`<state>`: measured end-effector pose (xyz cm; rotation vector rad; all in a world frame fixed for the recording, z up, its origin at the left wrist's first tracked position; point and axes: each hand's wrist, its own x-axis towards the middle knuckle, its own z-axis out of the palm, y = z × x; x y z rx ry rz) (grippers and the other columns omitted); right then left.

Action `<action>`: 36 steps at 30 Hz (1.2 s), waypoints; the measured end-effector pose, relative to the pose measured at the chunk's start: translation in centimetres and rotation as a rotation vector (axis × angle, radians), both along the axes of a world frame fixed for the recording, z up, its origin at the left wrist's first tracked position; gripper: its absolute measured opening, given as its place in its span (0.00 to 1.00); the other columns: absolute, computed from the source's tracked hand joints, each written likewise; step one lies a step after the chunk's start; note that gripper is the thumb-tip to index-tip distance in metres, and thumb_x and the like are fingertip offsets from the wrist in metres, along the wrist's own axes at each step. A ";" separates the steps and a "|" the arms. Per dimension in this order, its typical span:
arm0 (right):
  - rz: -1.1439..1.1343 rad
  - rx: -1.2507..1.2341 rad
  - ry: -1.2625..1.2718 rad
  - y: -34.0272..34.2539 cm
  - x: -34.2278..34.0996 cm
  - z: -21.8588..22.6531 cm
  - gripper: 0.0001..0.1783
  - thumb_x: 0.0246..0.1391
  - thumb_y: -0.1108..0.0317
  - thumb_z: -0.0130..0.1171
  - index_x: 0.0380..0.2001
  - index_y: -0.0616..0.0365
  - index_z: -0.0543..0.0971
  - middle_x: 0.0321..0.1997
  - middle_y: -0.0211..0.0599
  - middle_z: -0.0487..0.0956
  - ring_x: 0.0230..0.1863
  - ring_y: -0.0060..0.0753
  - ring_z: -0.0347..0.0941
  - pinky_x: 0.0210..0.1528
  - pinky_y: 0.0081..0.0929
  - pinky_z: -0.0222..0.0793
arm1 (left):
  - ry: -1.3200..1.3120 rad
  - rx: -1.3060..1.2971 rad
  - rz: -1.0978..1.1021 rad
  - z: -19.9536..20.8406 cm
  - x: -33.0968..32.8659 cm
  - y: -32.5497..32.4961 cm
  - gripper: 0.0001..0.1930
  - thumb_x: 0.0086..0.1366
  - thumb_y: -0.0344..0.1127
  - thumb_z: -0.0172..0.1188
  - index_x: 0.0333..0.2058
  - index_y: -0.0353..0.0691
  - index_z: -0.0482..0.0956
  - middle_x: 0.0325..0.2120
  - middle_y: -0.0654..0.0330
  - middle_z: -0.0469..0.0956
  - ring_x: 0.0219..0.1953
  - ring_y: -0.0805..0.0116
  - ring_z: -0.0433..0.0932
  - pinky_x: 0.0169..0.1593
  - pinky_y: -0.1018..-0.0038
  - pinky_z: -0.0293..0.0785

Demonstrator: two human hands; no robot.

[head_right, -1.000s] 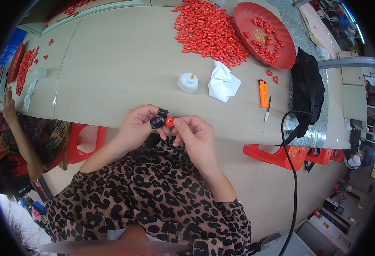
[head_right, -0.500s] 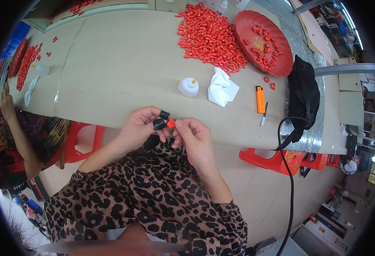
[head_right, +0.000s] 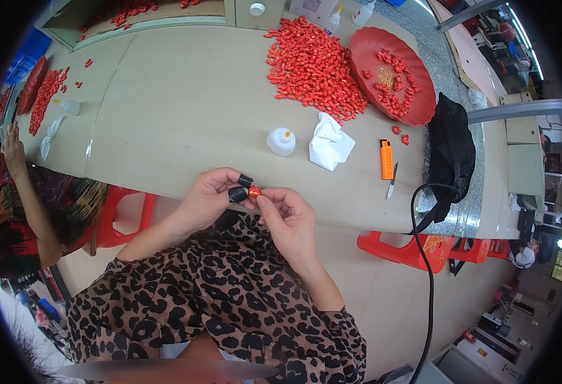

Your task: The person applies glue to small red toy parts using a glue dispenser, then assembles the components together by hand.

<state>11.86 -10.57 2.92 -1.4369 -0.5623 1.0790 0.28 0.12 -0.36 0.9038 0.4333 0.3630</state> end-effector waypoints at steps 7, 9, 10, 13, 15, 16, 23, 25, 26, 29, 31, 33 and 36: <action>0.005 -0.006 0.011 0.0 0.0 0.0 0.07 0.47 0.75 0.51 0.32 0.67 0.70 0.28 0.34 0.75 0.26 0.14 0.69 0.25 0.09 0.65 | -0.037 -0.015 0.002 -0.2 -0.2 -0.2 0.07 0.56 0.22 0.47 0.35 0.31 0.69 0.30 0.58 0.73 0.32 0.73 0.74 0.39 0.80 0.71; 0.000 0.004 0.023 0.0 -0.1 0.1 0.07 0.47 0.76 0.51 0.31 0.67 0.70 0.28 0.35 0.75 0.26 0.15 0.69 0.26 0.09 0.65 | -0.043 0.006 0.003 -0.2 -0.3 -0.2 0.07 0.56 0.22 0.47 0.35 0.30 0.69 0.30 0.58 0.73 0.33 0.73 0.73 0.40 0.79 0.71; 0.001 0.002 0.023 0.0 -0.1 0.2 0.07 0.47 0.76 0.51 0.31 0.67 0.70 0.28 0.35 0.75 0.26 0.15 0.69 0.26 0.09 0.65 | -0.043 0.004 0.004 -0.2 -0.3 -0.2 0.07 0.56 0.22 0.47 0.35 0.30 0.69 0.30 0.58 0.73 0.33 0.73 0.73 0.40 0.79 0.71; -0.015 0.006 0.048 0.1 -0.2 0.2 0.06 0.47 0.76 0.51 0.31 0.67 0.70 0.28 0.35 0.75 0.27 0.16 0.70 0.27 0.09 0.66 | -0.066 0.013 0.016 -0.2 -0.4 -0.3 0.07 0.55 0.21 0.48 0.34 0.30 0.69 0.31 0.58 0.72 0.34 0.73 0.73 0.40 0.79 0.71; 0.010 0.020 0.045 0.1 0.0 0.0 0.06 0.47 0.77 0.51 0.30 0.67 0.70 0.29 0.36 0.75 0.28 0.16 0.70 0.28 0.10 0.66 | -0.095 0.052 0.048 -0.4 -0.4 -0.3 0.07 0.54 0.19 0.49 0.33 0.30 0.71 0.33 0.59 0.71 0.34 0.74 0.73 0.40 0.80 0.70; 0.009 0.017 0.046 0.0 0.1 -0.2 0.06 0.47 0.77 0.51 0.30 0.67 0.70 0.29 0.36 0.75 0.28 0.16 0.70 0.28 0.10 0.66 | -0.094 0.049 0.048 -0.5 -0.4 -0.3 0.07 0.54 0.19 0.49 0.33 0.30 0.71 0.33 0.59 0.71 0.34 0.74 0.73 0.40 0.80 0.70; 0.037 0.088 0.014 -0.7 0.9 -0.3 0.05 0.46 0.78 0.52 0.30 0.66 0.71 0.30 0.36 0.74 0.27 0.18 0.69 0.30 0.11 0.67 | -0.095 0.180 0.056 -0.4 -0.1 -0.6 0.06 0.53 0.18 0.49 0.30 0.32 0.72 0.33 0.59 0.71 0.33 0.77 0.72 0.38 0.83 0.69; 0.052 0.098 0.025 -0.9 1.7 0.0 0.05 0.46 0.79 0.52 0.30 0.66 0.71 0.29 0.36 0.74 0.27 0.18 0.69 0.30 0.11 0.67 | -0.122 0.157 0.059 -0.6 -0.1 -1.1 0.06 0.54 0.20 0.49 0.32 0.31 0.71 0.32 0.58 0.72 0.34 0.75 0.72 0.39 0.81 0.70; 0.024 0.118 0.044 -1.0 2.4 0.1 0.05 0.45 0.79 0.52 0.29 0.67 0.71 0.29 0.37 0.74 0.25 0.19 0.69 0.28 0.13 0.68 | -0.140 0.171 0.059 -0.5 -0.2 -1.0 0.06 0.54 0.20 0.49 0.32 0.31 0.71 0.32 0.58 0.72 0.34 0.75 0.72 0.39 0.81 0.70; -0.145 0.159 -0.076 -0.5 5.9 1.0 0.05 0.44 0.78 0.53 0.28 0.67 0.71 0.27 0.37 0.74 0.22 0.19 0.68 0.25 0.14 0.67 | -0.028 -0.077 -0.017 0.0 -1.1 -0.4 0.08 0.57 0.24 0.48 0.36 0.31 0.69 0.32 0.55 0.73 0.34 0.69 0.74 0.41 0.75 0.71; -0.391 0.181 -0.317 0.8 8.7 1.5 0.05 0.45 0.76 0.53 0.28 0.66 0.71 0.25 0.35 0.73 0.20 0.17 0.66 0.22 0.12 0.65 | -0.064 -0.078 -0.066 0.5 -1.5 0.1 0.08 0.57 0.24 0.48 0.36 0.31 0.69 0.31 0.56 0.73 0.34 0.69 0.74 0.41 0.75 0.71; -0.538 0.174 -0.527 1.9 11.7 2.2 0.06 0.45 0.75 0.54 0.28 0.66 0.72 0.24 0.32 0.73 0.20 0.15 0.65 0.22 0.11 0.63 | -0.060 -0.072 -0.162 1.5 -1.6 0.5 0.06 0.55 0.25 0.50 0.33 0.30 0.70 0.30 0.54 0.73 0.33 0.68 0.74 0.37 0.75 0.72; -0.627 0.144 -0.787 3.8 17.4 0.1 0.07 0.45 0.73 0.55 0.28 0.65 0.71 0.21 0.29 0.71 0.19 0.13 0.64 0.20 0.11 0.62 | -0.025 -0.001 -0.166 1.7 -1.0 3.0 0.06 0.55 0.25 0.50 0.32 0.30 0.70 0.29 0.54 0.73 0.31 0.69 0.74 0.36 0.76 0.72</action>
